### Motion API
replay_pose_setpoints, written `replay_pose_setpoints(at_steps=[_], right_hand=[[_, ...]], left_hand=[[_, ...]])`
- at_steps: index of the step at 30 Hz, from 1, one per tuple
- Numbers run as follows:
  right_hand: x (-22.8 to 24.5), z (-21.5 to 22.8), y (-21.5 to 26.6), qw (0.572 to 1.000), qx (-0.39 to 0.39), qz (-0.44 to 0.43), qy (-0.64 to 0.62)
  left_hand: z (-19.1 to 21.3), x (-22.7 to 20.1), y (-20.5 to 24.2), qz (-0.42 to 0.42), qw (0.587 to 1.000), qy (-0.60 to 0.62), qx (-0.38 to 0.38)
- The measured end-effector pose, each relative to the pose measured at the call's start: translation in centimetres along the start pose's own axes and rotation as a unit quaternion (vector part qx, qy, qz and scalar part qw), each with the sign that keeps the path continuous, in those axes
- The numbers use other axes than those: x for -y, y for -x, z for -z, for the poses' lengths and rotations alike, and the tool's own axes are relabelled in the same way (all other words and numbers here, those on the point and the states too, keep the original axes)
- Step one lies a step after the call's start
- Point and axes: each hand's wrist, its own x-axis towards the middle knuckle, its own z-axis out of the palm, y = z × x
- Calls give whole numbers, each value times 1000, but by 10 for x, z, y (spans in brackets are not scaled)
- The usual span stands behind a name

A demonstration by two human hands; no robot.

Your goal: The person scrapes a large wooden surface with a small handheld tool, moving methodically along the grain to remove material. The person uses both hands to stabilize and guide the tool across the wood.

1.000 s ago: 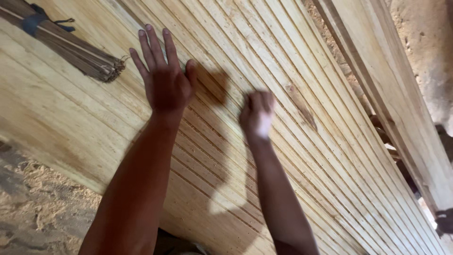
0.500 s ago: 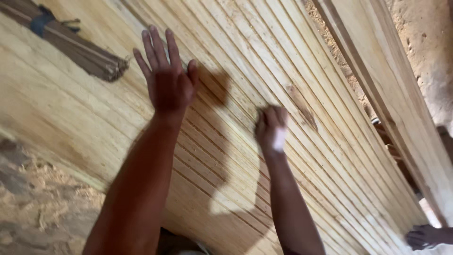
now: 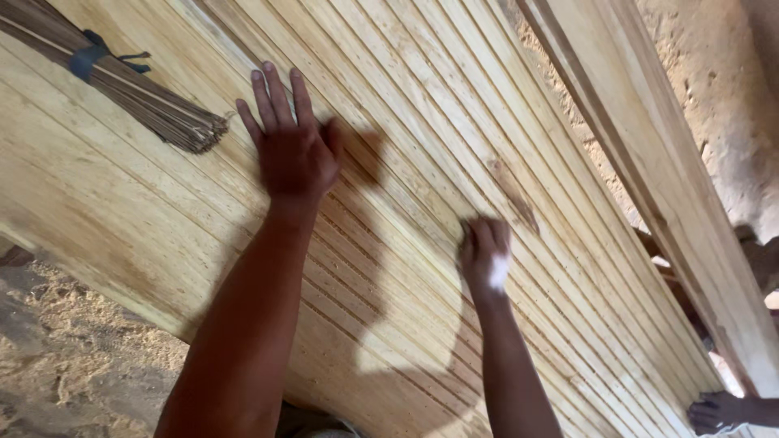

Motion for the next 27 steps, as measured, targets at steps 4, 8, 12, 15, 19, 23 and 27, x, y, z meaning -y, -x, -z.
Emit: replay_pose_setpoints(at_steps=[4,8,12,15,19,23,27], right_hand=[[3,-9,4,1000,-6,-15,-21],[34,-90,-48,997,-56,-5,-58],[49,-106,-78,999,-1,31,-44],[43,-63,-64,998,-9,58,-25],[43,-44,-60,996,6,56,-62],[71,-99,-109,994,5,74,-87],[93,-147,-161,988,7,107,-109]], left_hand=[[2,0,2,-11,1000,5,-15],[-3,-1,5,-26,999,-12,-29],[-2,2,7,-19,999,-19,-25],[-4,-1,-1,-18,999,-33,-17],[-8,4,1,-10,999,-21,-36],[-14,7,-2,-13,997,-49,-50],[-15,4,-1,8,997,-70,-10]])
